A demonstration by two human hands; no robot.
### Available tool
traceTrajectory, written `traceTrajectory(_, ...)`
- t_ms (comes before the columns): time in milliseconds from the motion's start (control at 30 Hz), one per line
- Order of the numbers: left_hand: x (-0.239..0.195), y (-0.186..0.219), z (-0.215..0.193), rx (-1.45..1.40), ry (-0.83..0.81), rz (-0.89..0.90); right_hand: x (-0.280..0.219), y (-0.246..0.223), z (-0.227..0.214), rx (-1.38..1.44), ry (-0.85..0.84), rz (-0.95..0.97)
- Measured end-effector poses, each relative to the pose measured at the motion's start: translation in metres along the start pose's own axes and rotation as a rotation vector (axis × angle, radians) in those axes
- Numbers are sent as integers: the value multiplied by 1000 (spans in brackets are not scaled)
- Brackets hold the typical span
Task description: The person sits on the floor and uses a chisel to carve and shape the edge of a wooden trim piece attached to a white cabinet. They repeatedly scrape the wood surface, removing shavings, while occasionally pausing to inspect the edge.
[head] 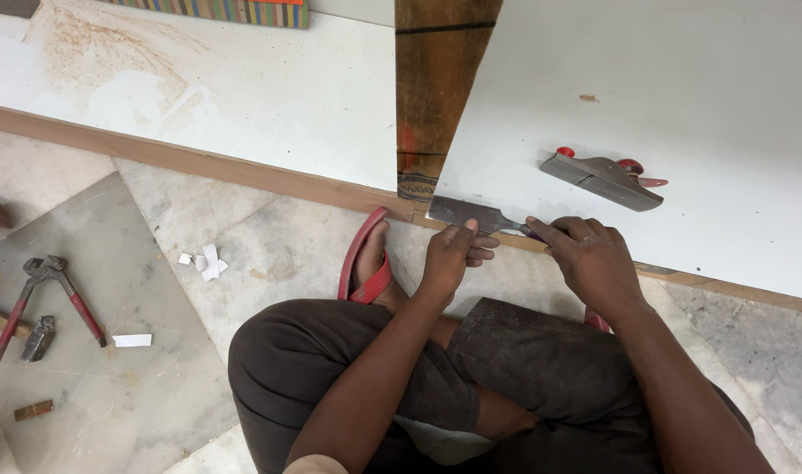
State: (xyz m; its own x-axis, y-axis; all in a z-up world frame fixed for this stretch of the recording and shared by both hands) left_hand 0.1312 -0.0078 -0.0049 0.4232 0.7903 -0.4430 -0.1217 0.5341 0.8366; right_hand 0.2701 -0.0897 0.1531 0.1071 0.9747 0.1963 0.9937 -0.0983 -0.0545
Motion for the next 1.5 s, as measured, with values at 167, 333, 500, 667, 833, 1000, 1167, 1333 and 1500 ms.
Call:
traceTrajectory(167,-4,7,4,1,-42,-2,-1,-2,-10,31,2,37)
traceTrajectory(333,-7,-3,8,60,-77,-142,-4,2,-7,-49,-56,54)
traceTrajectory(500,-3,-8,1,-1,-14,-169,-3,0,6,-45,-64,45)
traceTrajectory(667,-1,-6,-1,-7,2,-115,-1,-7,9,-18,-57,51)
traceTrajectory(833,-11,20,10,-28,-72,41,-12,-6,-18,105,-89,172)
traceTrajectory(1000,-43,19,29,-115,-152,-71,-85,-10,-6,518,-549,783)
traceTrajectory(1167,-66,5,20,-282,-76,-209,-116,-58,-5,1006,-580,960)
traceTrajectory(1333,-61,7,1,-426,43,-242,-87,-76,-40,972,-353,788)
traceTrajectory(1500,-61,21,5,-530,11,-235,-47,-81,-75,866,-225,769)
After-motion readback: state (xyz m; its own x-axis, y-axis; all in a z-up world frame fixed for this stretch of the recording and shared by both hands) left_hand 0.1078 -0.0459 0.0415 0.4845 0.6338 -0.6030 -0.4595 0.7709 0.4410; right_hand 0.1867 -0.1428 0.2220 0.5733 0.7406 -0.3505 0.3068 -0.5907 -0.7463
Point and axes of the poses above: each hand's wrist, its own x-axis towards the middle knuckle, its own z-axis out of the palm, y = z × x, the point moved 9 cm from there along x, towards the middle knuckle, and after that the axes turned 11 degrees about y, right-handed, at the moved point
